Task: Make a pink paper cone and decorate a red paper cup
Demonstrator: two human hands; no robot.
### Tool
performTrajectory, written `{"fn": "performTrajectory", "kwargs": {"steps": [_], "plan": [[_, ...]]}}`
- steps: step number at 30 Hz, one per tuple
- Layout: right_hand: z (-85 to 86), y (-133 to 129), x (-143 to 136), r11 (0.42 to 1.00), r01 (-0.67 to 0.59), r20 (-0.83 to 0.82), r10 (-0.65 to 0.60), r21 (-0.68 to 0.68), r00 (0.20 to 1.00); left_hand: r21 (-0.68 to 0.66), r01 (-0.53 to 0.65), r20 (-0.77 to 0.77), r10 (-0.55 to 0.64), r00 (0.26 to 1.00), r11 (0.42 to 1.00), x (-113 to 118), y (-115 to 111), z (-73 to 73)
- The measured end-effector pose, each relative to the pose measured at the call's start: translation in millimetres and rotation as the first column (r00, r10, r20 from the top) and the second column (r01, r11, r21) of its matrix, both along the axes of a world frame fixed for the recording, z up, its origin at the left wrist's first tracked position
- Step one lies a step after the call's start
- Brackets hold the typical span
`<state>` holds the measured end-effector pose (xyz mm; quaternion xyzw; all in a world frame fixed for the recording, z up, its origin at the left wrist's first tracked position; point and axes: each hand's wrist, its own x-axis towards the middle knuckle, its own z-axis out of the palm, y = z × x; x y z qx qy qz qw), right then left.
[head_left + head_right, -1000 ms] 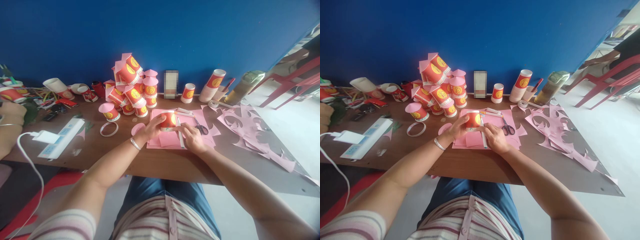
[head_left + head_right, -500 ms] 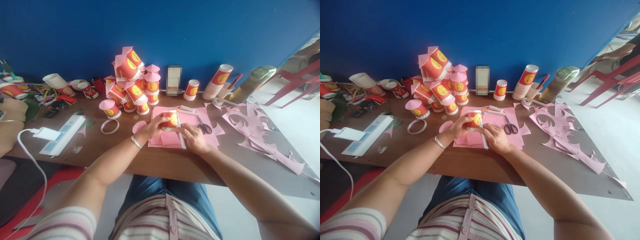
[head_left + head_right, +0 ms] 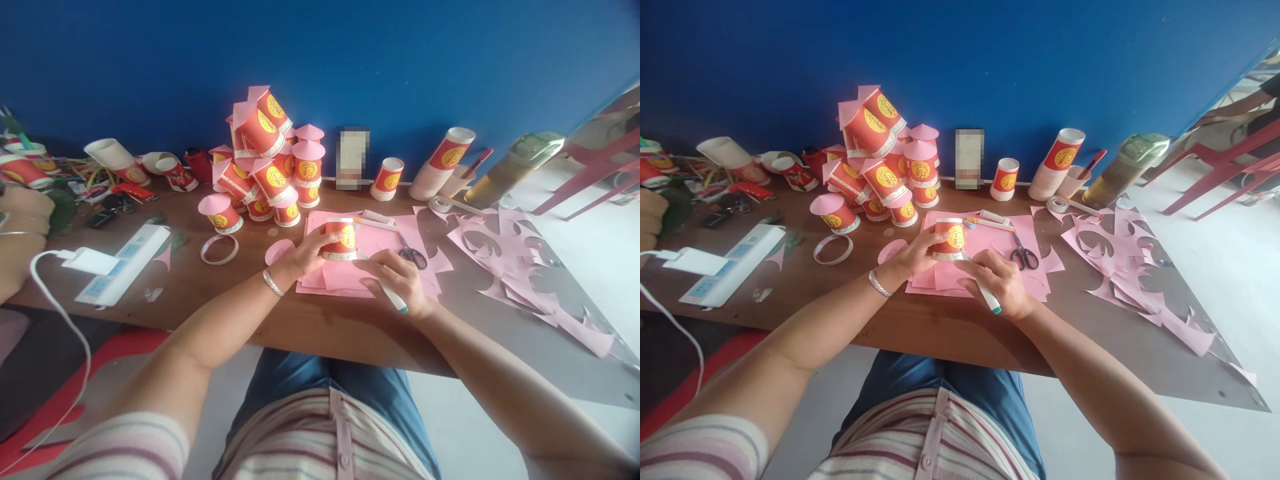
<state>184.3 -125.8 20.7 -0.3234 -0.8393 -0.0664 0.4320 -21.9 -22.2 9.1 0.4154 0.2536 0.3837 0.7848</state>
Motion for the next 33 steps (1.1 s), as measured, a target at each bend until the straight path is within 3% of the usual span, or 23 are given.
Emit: {"fn": "performTrajectory", "kwargs": {"steps": [5, 8, 16, 25, 33], "plan": [[3.4, -7, -9, 0.996, 0.034, -0.097, -0.042, -0.088, 0.994, 0.086, 0.115, -0.039, -0.112, 0.993, 0.990, 5, 1, -4.8], [0.6, -6, -12, 0.987, 0.075, -0.136, -0.094, -0.140, 0.986, 0.091, 0.100, -0.056, -0.095, 0.994, 0.991, 4, 1, -5.5], [-2.7, -4, -14, 0.993, 0.000, -0.109, -0.013, -0.119, 0.994, 0.061, 0.100, -0.056, -0.097, 0.994, 0.993, 5, -4, 2.4], [-2.7, -3, -13, 0.991, -0.011, -0.101, -0.002, -0.130, 0.995, 0.065, 0.113, -0.062, -0.109, 0.992, 0.991, 4, -2, -2.1], [-4.6, -2, -13, 0.989, 0.001, -0.086, -0.014, -0.148, 0.996, 0.102, 0.105, -0.044, -0.101, 0.994, 0.989, 3, -6, 5.6]]}}
